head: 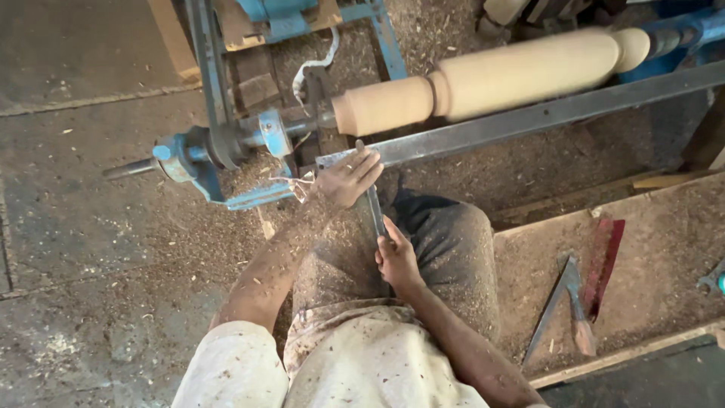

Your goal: The person uses a chisel to shape a cylindrical wooden piece mounted on a lathe. They hold the chisel with both hands and apply it to the spinning wood to create grooves and contours.

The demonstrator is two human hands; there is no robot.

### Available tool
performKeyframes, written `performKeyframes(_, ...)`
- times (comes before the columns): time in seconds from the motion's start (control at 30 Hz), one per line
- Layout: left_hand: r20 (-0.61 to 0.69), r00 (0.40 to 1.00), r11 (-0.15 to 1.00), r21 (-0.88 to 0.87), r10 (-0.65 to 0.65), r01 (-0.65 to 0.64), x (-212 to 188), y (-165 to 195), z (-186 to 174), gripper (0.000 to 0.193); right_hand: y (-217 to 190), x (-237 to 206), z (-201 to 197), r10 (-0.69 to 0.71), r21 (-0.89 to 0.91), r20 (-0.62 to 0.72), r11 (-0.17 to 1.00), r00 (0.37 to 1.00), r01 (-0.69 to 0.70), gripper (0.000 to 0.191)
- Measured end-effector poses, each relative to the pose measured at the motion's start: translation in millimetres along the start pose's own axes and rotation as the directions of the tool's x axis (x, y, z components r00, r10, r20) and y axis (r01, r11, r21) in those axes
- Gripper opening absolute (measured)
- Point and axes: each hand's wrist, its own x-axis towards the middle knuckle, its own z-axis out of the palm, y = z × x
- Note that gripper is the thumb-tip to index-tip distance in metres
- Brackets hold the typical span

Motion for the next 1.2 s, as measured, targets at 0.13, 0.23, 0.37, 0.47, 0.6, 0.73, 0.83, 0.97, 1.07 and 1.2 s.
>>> performKeyframes(0.13,-0.006,1.000,1.000,-0.005,0.014,-0.014,4,-1,11,0.045,-5,5,0,0.047,-0.023,-0.044,0.999,0.998,-0.048,0.053)
performKeyframes(0.23,-0.030,0.999,1.000,-0.007,0.018,-0.018,6,-6,15,0.042,-12,9,0,0.045,-0.021,-0.043,0.999,0.998,-0.046,0.053)
performKeyframes(0.37,-0.042,0.999,1.000,0.001,0.000,0.000,5,-11,18,0.042,-12,15,0,0.047,0.011,-0.024,0.999,0.999,-0.047,0.053)
performKeyframes(0.47,-0.047,0.999,0.999,-0.027,-0.017,0.016,7,-14,22,0.042,-9,22,-3,0.074,0.024,-0.043,0.997,0.996,-0.073,0.055)
performKeyframes(0.6,-0.084,0.996,0.998,-0.067,-0.012,0.006,9,-17,28,0.041,-9,28,-6,0.014,-0.036,-0.028,0.999,1.000,-0.015,0.055)
performKeyframes(0.73,-0.055,0.997,0.996,-0.082,-0.047,0.043,7,-19,27,0.041,-15,28,-5,0.066,-0.068,-0.051,0.995,0.997,-0.069,0.056)
performKeyframes(0.83,-0.057,0.998,0.999,-0.046,0.010,-0.012,7,-20,24,0.042,-24,24,-5,0.104,-0.050,-0.039,0.993,0.994,-0.106,0.058)
performKeyframes(0.97,-0.071,0.997,0.999,-0.046,-0.004,0.001,10,-21,20,0.041,-36,16,-5,0.125,-0.044,-0.026,0.991,0.992,-0.126,0.060)
performKeyframes(1.07,-0.069,0.996,0.996,-0.053,0.062,-0.066,10,-20,18,0.039,-40,12,-4,0.111,-0.042,-0.015,0.993,0.994,-0.112,0.059)
performKeyframes(1.2,-0.055,0.993,0.993,-0.064,-0.107,0.104,8,-11,17,0.037,-42,9,-2,0.112,-0.033,-0.016,0.993,0.994,-0.112,0.057)
